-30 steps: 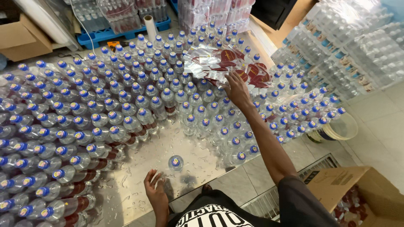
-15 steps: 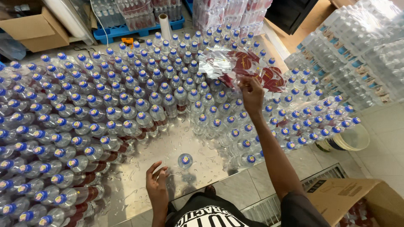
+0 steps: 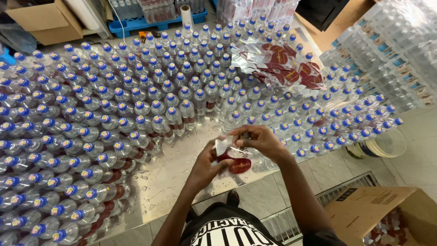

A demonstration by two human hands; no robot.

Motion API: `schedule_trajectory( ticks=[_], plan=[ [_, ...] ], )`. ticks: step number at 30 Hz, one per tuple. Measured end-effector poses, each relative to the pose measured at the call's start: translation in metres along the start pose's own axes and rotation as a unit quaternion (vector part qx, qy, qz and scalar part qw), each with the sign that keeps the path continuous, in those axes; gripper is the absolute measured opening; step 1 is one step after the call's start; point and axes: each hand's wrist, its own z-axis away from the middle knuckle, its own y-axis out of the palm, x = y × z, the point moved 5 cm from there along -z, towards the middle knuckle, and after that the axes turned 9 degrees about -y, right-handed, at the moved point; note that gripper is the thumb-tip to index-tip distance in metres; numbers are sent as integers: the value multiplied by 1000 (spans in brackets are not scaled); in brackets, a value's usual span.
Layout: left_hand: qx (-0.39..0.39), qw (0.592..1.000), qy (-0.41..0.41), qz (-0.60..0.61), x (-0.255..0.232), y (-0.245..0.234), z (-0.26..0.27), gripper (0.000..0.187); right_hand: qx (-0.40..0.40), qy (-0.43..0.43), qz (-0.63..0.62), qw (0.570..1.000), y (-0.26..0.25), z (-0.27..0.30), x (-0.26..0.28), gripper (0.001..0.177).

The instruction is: The person repeatedly picks up small water bottles from a table, applies a red circular sticker to the cap of each bottle, and places the labeled bottle back onto the table among many others.

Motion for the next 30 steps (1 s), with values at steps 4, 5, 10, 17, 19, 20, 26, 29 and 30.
schedule_trajectory(
  ticks=[4, 5, 10, 17, 19, 20, 26, 29, 30],
  plan=[
    [-51, 993, -31, 98, 22, -3, 8, 45, -23, -29, 18, 999, 31, 7, -6, 43],
    [-95, 989, -27, 114, 31, -8, 11, 45, -70, -69, 91, 991, 30, 12, -7, 41],
    [-265, 960, -48, 81, 65, -37, 21, 36, -209, -144, 272, 928, 47, 62, -15, 29],
    [-241, 958, -45, 149, 37, -2, 33, 41, -169, -97, 236, 952, 83, 97, -58, 69],
    [-219, 956, -55, 189, 51, 3, 37, 39, -160, -86, 234, 955, 78, 98, -58, 67],
    [-179, 968, -32, 173, 53, 5, 39, 47, -155, -87, 243, 954, 75, 96, -56, 59],
    [-148, 984, 10, 103, 50, 5, 49, 94, -186, -109, 251, 944, 54, 103, -71, 35],
    [-175, 979, -20, 100, 59, -8, 48, 94, -188, -128, 262, 938, 51, 102, -63, 31],
    [-193, 974, -45, 109, 67, -14, 47, 79, -185, -138, 270, 935, 51, 101, -58, 32]
  ],
)
